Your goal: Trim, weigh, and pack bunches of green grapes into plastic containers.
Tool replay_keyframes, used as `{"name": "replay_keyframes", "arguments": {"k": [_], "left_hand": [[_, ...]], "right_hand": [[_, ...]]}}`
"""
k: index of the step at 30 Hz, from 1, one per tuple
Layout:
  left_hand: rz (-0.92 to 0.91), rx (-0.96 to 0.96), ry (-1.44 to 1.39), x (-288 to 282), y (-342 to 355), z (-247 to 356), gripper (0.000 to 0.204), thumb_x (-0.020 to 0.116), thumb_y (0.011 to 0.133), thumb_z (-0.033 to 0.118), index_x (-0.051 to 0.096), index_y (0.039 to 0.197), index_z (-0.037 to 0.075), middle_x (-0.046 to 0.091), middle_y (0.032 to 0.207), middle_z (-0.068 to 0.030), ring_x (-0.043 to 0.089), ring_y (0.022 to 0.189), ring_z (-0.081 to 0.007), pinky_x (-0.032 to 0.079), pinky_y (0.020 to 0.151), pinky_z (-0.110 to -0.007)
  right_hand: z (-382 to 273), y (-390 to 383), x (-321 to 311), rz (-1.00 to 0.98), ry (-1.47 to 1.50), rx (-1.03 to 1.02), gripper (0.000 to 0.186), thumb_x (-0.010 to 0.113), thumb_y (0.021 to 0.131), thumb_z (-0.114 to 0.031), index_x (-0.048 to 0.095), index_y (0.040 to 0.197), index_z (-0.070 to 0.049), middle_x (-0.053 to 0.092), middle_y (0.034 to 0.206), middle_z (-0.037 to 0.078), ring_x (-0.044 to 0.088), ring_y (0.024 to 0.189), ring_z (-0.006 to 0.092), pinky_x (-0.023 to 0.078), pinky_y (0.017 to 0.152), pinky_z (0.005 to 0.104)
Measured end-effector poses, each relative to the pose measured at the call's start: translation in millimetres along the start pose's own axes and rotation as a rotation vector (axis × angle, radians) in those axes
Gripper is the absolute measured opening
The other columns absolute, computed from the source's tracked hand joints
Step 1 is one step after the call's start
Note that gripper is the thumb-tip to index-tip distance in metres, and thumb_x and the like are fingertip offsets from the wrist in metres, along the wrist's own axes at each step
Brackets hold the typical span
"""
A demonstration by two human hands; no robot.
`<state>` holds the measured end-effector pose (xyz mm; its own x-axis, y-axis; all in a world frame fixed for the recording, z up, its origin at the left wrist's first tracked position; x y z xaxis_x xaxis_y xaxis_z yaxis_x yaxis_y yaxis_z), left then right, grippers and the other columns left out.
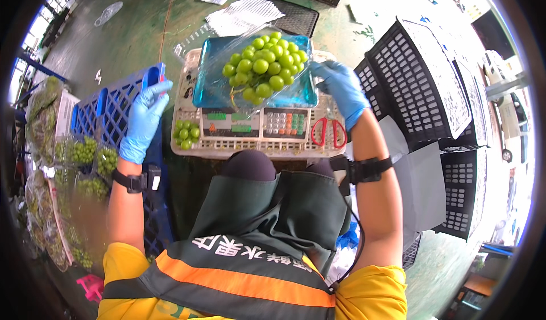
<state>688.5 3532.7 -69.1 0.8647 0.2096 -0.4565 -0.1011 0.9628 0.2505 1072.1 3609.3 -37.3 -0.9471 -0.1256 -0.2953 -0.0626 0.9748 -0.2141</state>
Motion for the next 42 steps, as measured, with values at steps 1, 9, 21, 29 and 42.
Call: {"name": "replay_keyframes", "arguments": {"k": [1,9,21,29,42], "left_hand": [[-0.007,-0.018,-0.032,-4,4,0,0.022,0.057,0.085,0.006,0.062,0.105,0.003,0.062,0.106,-0.0045,0.056,0.097,-0.0115,0.043,0.086,-0.025],[-0.037,-0.315,-0.477,12,16,30,0.025,0.054,0.088,0.017,0.061,0.109,0.005,0.064,0.103,-0.0044,0.061,0.088,-0.0097,0.046,0.075,-0.022],[-0.416,-0.208,-0.086,151,47,30,0.088,0.071,0.071,0.043,0.028,0.135,0.000,0.051,0.121,-0.0203,0.050,0.111,-0.0268,0.040,0.093,-0.034],[-0.401,-0.175,-0.206,150,50,41,0.069,0.071,0.076,0.010,0.032,0.133,0.002,0.047,0.124,-0.0117,0.046,0.112,-0.0184,0.039,0.096,-0.031],[-0.336,-0.334,-0.550,141,33,49,0.057,0.062,0.076,-0.005,0.039,0.127,0.002,0.052,0.117,-0.0090,0.052,0.103,-0.0149,0.045,0.088,-0.027]], "right_hand": [[1,-1,-8,0.013,0.001,0.007,0.025,0.056,0.085,-0.026,0.065,0.099,-0.007,0.064,0.089,0.001,0.047,0.065,0.0042,0.042,0.064,0.0175],[9,2,-9,-0.019,0.108,0.039,0.029,0.054,0.086,-0.023,0.058,0.111,-0.008,0.062,0.096,0.001,0.053,0.077,0.0066,0.044,0.073,0.0199],[36,62,39,0.058,-0.258,-0.327,0.056,0.042,0.090,-0.045,0.039,0.133,-0.008,0.048,0.126,0.019,0.044,0.119,0.0272,0.032,0.100,0.0320],[163,10,-54,0.148,-0.665,0.236,0.053,0.060,0.076,-0.031,0.047,0.118,-0.003,0.057,0.108,0.023,0.056,0.101,0.0349,0.045,0.088,0.0389],[195,-11,-49,0.070,-0.629,0.451,0.071,0.065,0.066,-0.020,0.037,0.128,0.000,0.059,0.107,0.022,0.060,0.096,0.0316,0.047,0.084,0.0333]]}}
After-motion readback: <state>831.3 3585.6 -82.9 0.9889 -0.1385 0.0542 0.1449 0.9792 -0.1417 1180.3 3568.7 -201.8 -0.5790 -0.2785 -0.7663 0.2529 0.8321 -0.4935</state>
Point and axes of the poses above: each hand's wrist, its own y-axis towards the middle knuckle, its own x-axis out of the palm, z = x × y, the point moved 5 cm from there along y, towards the middle knuckle
